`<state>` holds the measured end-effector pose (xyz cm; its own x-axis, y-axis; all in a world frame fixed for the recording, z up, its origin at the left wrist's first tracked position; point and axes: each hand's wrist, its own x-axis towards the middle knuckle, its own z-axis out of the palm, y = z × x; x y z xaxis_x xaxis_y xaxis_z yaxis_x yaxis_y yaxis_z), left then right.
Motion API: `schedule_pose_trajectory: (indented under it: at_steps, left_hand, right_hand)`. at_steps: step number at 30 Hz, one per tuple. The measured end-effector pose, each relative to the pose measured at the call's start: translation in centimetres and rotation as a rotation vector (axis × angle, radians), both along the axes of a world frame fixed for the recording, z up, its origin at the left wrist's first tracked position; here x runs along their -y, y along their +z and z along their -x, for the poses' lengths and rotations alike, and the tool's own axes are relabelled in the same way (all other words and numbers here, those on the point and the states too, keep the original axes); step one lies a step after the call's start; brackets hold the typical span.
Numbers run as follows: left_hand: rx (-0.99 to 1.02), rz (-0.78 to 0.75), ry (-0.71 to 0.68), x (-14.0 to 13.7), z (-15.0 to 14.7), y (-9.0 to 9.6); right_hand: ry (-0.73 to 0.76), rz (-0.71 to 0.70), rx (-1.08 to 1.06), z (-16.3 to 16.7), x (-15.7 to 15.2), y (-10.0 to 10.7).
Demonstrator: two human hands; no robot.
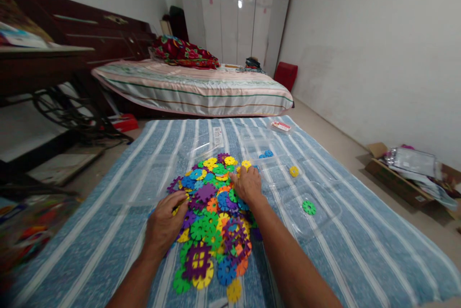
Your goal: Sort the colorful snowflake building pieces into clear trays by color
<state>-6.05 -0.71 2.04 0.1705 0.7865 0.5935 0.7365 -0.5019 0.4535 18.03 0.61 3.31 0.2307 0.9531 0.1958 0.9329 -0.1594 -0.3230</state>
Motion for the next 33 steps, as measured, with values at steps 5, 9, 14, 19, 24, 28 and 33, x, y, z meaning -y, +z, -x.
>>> schedule_pose_trajectory:
  at_steps: [5,9,14,19,24,28,33]
  left_hand:
    - [-0.003,0.011,0.013,0.0,0.0,-0.1]
    - [0.01,0.001,0.012,0.0,-0.1,-0.2]
    - [-0.003,-0.01,0.001,0.0,0.0,-0.2]
    - [-0.01,-0.008,0.007,-0.1,0.0,-0.2]
    - [-0.024,-0.028,0.007,0.0,0.0,-0.2]
    - [-0.03,-0.06,0.004,-0.1,0.0,-0.4]
    - [-0.031,-0.098,0.013,-0.2,0.0,-0.6]
  right_hand:
    - [0.248,-0.048,-0.088,1.0,1.9,0.4]
    - [0.16,-0.102,-0.051,0.6,1.8,0.3]
    - [-0.027,0.03,0.03,-0.7,0.1,-0.1]
    - [0.098,0.052,0.018,-0.6,0.6,-0.3]
    - [0.05,0.001,0.025,-0.6,0.8,-0.5]
    - [-0.049,0.069,0.075,-0.9,0.0,-0.2]
    - [0.056,0.09,0.041,-0.5,0.4,0.2]
